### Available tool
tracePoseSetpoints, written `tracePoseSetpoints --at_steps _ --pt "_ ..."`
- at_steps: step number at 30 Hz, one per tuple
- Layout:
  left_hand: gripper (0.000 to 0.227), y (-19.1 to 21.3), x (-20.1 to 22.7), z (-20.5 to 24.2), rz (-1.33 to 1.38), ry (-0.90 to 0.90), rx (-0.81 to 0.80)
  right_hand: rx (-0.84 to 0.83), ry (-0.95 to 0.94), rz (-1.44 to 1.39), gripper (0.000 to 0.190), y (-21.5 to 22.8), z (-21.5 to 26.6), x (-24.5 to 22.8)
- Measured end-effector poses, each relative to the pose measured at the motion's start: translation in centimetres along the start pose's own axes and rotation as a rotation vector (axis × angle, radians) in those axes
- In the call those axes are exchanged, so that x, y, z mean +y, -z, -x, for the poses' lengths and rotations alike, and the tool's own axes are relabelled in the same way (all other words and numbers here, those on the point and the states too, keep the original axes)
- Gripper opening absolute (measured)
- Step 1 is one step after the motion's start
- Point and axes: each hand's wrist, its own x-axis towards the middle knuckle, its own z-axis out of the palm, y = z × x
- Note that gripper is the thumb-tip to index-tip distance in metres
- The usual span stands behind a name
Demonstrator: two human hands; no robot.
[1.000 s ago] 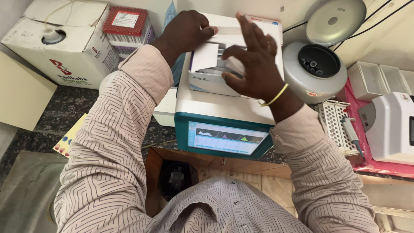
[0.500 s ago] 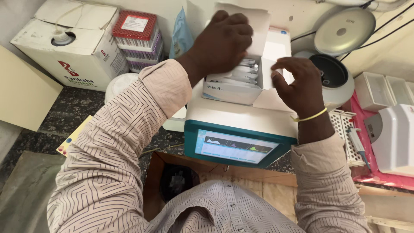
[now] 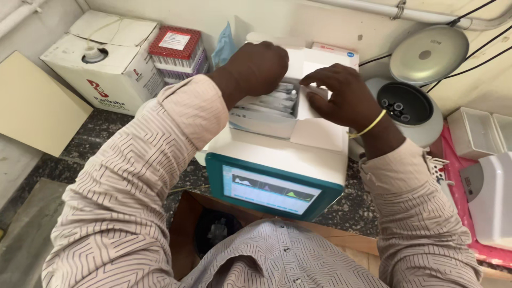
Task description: The person unboxes laboratory reagents, removes a small sample vial from a package, and uses a pipette to extract liquid from the vial.
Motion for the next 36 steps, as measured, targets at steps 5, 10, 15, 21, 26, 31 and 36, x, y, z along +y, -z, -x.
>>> tracePoseSetpoints --at_steps 5,10,15,21,26,31,36 --pt "0.010 -1.4 0.1 -0.4 -0.108 0.042 0.029 0.003 0.067 -0.083 0.012 -0.5 -0.9 1.8" --pt "0.012 -2.1 1.0 0.3 -0.237 -0.039 0.214 -0.076 -0.013 -0.129 0.012 -1.1 -1.5 2.7" --pt "0.017 -1.8 1.2 1.6 -0.080 0.056 0.144 -0.113 -0.017 -0.132 0.011 -1.9 -2.7 3.7" --pt "0.019 -1.9 1.7 2.9 0.042 0.074 0.205 -0.197 0.104 0.000 0.007 -1.3 -4.5 4.2" --pt "0.022 -2.4 1.8 3.9 0.073 -0.002 0.404 -0.367 -0.001 0.254 0.011 -0.7 -6.9 2.3" --pt "0.020 -2.8 1.6 4.6 0.208 -0.026 0.490 -0.589 -0.110 0.524 0.023 -0.9 -8.9 0.9" --pt "0.019 -2.9 1.6 4.2 0.157 -0.029 0.469 -0.685 -0.183 0.514 0.021 -1.5 -10.0 0.9"
